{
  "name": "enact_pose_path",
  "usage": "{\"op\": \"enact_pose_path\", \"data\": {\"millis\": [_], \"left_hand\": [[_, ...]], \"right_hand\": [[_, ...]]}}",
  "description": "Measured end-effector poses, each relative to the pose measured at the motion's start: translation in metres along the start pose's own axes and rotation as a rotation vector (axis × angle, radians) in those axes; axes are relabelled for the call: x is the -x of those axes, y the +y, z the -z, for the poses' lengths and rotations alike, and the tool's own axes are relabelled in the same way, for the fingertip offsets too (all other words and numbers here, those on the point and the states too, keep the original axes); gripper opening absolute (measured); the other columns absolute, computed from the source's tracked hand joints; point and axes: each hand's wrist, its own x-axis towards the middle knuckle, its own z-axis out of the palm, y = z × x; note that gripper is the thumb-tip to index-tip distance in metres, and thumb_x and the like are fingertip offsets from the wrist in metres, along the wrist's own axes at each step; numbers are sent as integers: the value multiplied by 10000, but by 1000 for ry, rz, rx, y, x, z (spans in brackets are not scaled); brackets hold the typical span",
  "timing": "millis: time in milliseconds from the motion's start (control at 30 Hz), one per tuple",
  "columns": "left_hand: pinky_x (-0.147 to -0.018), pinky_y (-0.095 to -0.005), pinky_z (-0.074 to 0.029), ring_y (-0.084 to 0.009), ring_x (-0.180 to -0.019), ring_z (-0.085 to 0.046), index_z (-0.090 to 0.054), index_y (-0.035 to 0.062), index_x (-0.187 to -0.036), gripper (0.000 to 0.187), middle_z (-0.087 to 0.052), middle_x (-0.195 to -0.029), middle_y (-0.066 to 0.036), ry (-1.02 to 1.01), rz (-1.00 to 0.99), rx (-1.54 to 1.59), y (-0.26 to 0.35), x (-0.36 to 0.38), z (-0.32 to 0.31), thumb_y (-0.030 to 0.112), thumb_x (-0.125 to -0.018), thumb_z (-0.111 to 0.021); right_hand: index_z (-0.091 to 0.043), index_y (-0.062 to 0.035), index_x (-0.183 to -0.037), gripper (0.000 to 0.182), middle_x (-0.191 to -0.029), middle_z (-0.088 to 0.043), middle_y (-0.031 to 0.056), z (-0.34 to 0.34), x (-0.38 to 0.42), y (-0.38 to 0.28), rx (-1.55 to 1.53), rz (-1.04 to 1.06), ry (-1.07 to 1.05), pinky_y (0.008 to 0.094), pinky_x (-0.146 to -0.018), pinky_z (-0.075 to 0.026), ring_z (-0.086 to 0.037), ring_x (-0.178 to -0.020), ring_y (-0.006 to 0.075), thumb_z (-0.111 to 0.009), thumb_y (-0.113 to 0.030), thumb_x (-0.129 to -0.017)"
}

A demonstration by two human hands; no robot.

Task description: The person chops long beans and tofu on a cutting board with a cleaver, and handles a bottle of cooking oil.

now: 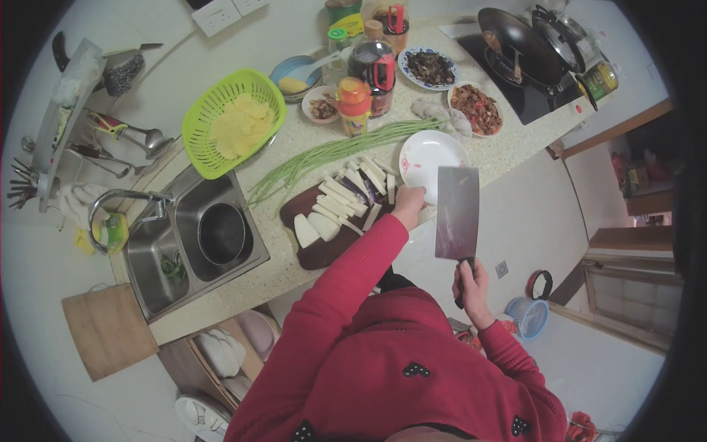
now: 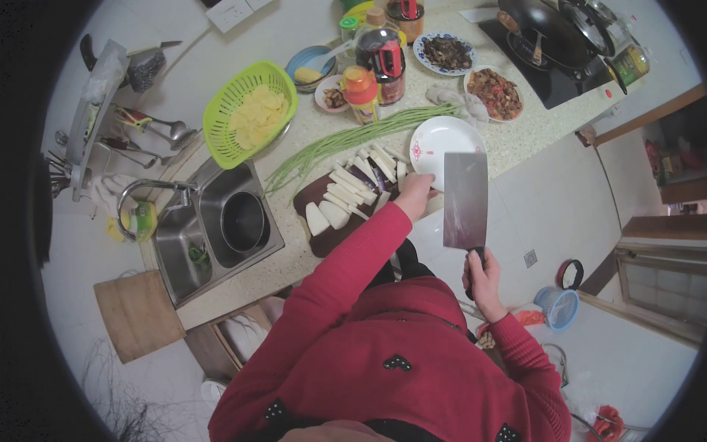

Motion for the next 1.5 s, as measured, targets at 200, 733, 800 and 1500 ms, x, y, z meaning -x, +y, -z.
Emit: {"op": "enact_pose_path", "data": {"millis": [200, 733, 800, 1500], "left_hand": [[-775, -357, -340, -243, -872, -449, -531, 32, -972, 211, -516, -910, -126, 28, -663, -402, -2, 50, 76, 116, -809, -426], [-911, -652, -234, -419, -1297, -202, -508, 243, -1215, 609, -212, -1420, -128, 350, -1053, -1324, 20, 19, 116, 570, -713, -622], [-859, -588, -287, -381, -1249, -269, -566, 235, -1118, 509, -282, -1362, -110, 410, -1135, -1295, 15, 14, 116, 518, -700, -637], [-755, -468, -357, -296, -1052, -435, -634, 233, -944, 278, -496, -1165, -75, 14, -1494, -1350, 40, -24, -33, 333, -690, -584]], "right_hand": [[-392, -92, -727, 263, -507, -406, 34, -20, 25, 29, 3, -126, -34, 209, -286, -253, -375, -302, 115, -465, -234, -936], [-377, -93, -767, 275, -548, -420, 34, -130, 5, 68, -93, -230, -97, 222, -296, -252, -382, -316, 117, -451, -296, -936], [-374, -89, -777, 283, -555, -419, 39, -132, -2, 69, -125, -225, -169, 217, -294, -256, -374, -316, 114, -462, -301, -943], [-418, -74, -796, 334, -542, -438, 47, -60, -45, 12, -454, -308, 22, 212, -270, -302, -366, -308, 99, -461, -375, -936]]}}
